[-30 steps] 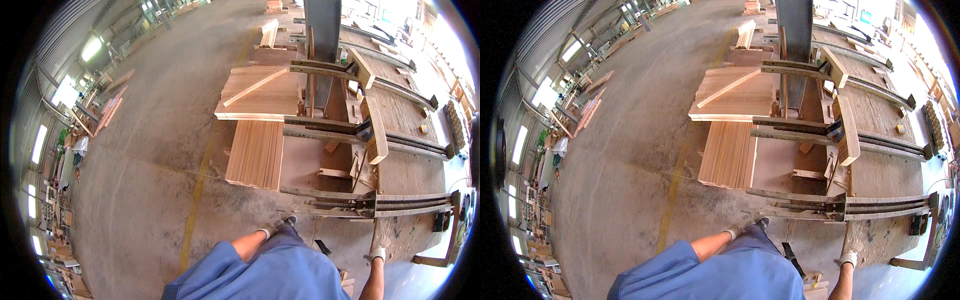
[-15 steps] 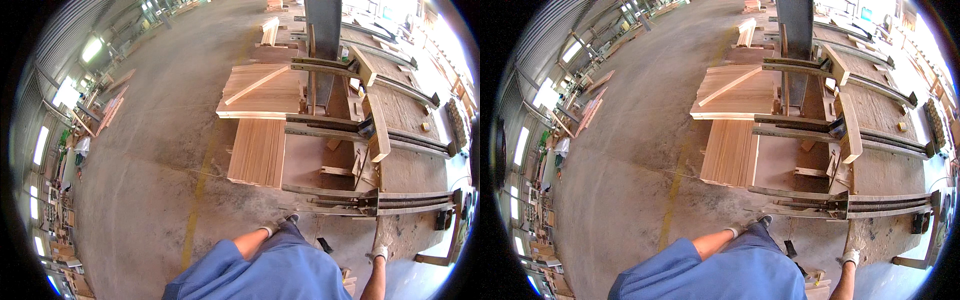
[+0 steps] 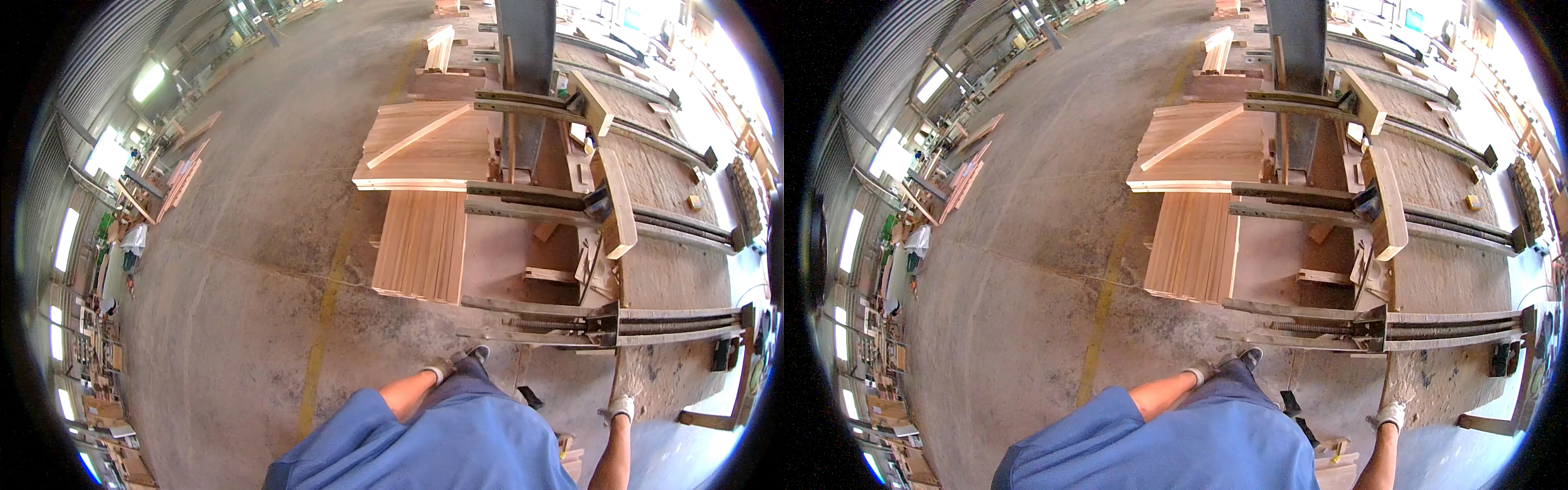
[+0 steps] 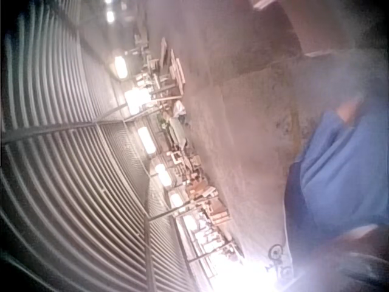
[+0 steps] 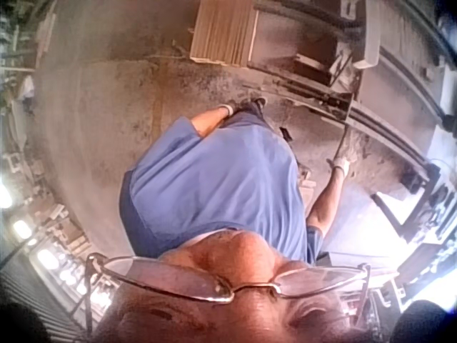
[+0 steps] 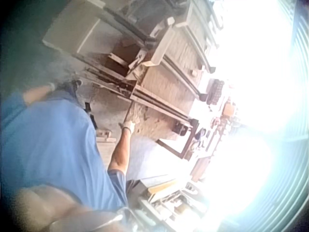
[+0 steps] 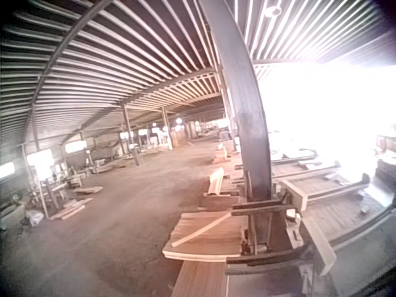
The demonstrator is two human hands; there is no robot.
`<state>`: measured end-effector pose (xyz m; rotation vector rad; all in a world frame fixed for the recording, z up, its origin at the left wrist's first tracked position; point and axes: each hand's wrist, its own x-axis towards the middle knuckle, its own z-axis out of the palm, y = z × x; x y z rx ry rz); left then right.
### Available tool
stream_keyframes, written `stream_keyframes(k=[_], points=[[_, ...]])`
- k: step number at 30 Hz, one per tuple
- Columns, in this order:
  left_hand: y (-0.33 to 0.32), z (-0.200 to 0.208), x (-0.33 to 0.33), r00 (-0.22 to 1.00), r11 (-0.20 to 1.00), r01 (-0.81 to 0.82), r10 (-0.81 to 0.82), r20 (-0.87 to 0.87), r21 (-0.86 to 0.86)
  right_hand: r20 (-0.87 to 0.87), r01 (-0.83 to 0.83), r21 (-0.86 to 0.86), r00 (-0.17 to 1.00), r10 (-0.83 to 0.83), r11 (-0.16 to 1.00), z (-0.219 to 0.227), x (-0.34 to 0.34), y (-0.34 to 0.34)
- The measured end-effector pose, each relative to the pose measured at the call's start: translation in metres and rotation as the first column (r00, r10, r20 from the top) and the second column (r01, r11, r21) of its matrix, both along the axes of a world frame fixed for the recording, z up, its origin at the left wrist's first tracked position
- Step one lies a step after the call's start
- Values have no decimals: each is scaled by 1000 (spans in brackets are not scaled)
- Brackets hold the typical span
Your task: The person picks up wooden planks and places them on a stack. They then move to a workbench, pick up a pre-cut wooden frame, and use a pneumatic nail gun to drive nails into the joints. The person repeats this process with another frame and stacks the finished pieces on a pallet.
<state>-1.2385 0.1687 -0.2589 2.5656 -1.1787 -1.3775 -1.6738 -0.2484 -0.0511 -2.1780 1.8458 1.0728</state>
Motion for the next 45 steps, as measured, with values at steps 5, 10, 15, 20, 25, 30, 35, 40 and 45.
stream_keyframes(k=[5,10,15,20,25,30,35,40,45], points=[[1,3,-1,995,994,92,-94,38,52,28,-19,-26,999,20,999,30,25,14],[-8,47,1,999,998,32,-33,12,45,36,-35,-41,999,36,999,20,12,13],[0,44,2,1000,1000,17,-17,-13,1,13,75,82,997,-77,994,31,23,11],[-10,56,2,999,995,52,-52,-11,83,25,-33,-97,999,36,995,16,11,13],[-10,59,0,1000,997,13,-15,28,74,8,-11,-70,1000,12,998,18,14,16],[-11,59,1,999,998,-28,29,-19,55,-19,68,105,998,-67,992,22,17,7],[-2,27,2,999,999,-38,38,-21,-1,-1,58,80,998,-58,995,24,18,11],[1,19,0,995,996,-87,85,-53,-21,17,-57,-39,998,58,998,27,18,16],[-2,32,-1,981,982,-186,188,-47,43,-17,-70,-102,997,69,992,15,14,16]])
